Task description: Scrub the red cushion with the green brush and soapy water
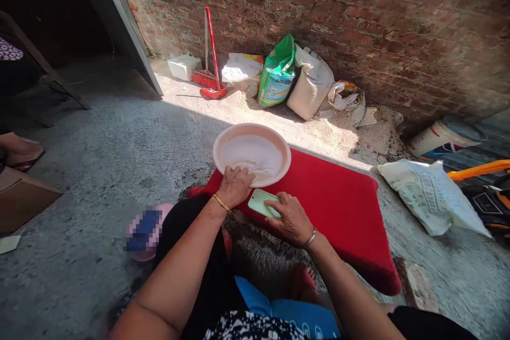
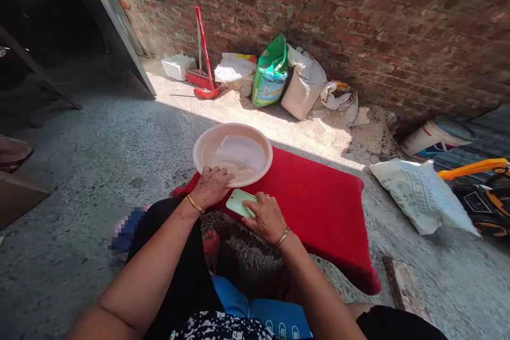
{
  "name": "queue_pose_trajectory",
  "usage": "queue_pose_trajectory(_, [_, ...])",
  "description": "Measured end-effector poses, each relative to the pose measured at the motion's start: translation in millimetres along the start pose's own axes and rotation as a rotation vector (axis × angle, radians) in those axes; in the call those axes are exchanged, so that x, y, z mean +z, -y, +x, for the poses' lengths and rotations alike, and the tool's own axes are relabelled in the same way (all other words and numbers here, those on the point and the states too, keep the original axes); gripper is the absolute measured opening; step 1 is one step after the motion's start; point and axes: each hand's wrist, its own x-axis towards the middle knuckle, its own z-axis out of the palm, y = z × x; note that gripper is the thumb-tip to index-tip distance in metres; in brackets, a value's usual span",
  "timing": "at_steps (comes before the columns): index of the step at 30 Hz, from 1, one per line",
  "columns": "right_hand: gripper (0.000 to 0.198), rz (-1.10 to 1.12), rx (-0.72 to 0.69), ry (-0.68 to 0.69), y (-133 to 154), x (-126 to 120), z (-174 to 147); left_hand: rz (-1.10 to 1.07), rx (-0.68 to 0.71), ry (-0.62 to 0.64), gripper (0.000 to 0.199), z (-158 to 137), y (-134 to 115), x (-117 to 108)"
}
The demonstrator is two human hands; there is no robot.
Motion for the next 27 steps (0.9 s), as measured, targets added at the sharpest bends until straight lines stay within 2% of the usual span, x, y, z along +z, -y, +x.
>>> queue_pose_trajectory(2, [0.044,-0.028,-0.021,0.07,15,3,13,-0.008,0.005,-0.002,0.026,0,1,0])
queue_pose_trajectory(4, [0.045,-0.048,-0.009,0.134,11,2,7,-0.015,0.01,-0.01,0.026,-1,0,0])
queue_pose_trajectory(6, [0.045,-0.048,0.043,0.187,-12,-3,-19,-0.022,0.014,-0.021,0.026,-2,0,1])
queue_pose_trajectory(9, [0.04,-0.044,0.197,0.238,-66,-19,-78,-0.029,0.033,-0.027,0.025,-4,0,3])
queue_pose_trajectory(11, [0.037,-0.084,0.308,0.21,-97,-32,-112,-0.03,0.053,-0.035,0.024,-5,2,5])
queue_pose_trajectory(13, [0.037,-0.13,0.361,0.129,-112,-41,-125,-0.039,0.065,-0.045,0.024,-6,3,6])
queue_pose_trajectory(15, [0.037,-0.124,0.322,0.054,-106,-41,-113,-0.047,0.066,-0.05,0.027,-5,2,5])
queue_pose_trajectory(17, [0.038,-0.081,0.24,0.028,-83,-35,-80,-0.036,0.067,-0.049,0.027,-4,0,2])
queue_pose_trajectory(20, [0.041,-0.032,0.136,0.076,-42,-21,-19,0.003,0.085,-0.06,0.023,-2,-5,0])
queue_pose_trajectory(22, [0.046,-0.007,0.101,0.124,-32,-14,10,0.022,0.098,-0.076,0.022,-1,-8,1])
queue_pose_trajectory(24, [0.048,0.024,0.116,0.146,-45,-11,14,0.037,0.11,-0.094,0.022,-1,-9,3])
queue_pose_trajectory(25, [0.049,0.041,0.153,0.148,-60,-11,6,0.046,0.119,-0.104,0.022,-1,-8,5])
queue_pose_trajectory(27, [0.05,0.083,0.276,0.147,-103,-16,-30,0.06,0.138,-0.131,0.022,-1,-7,9])
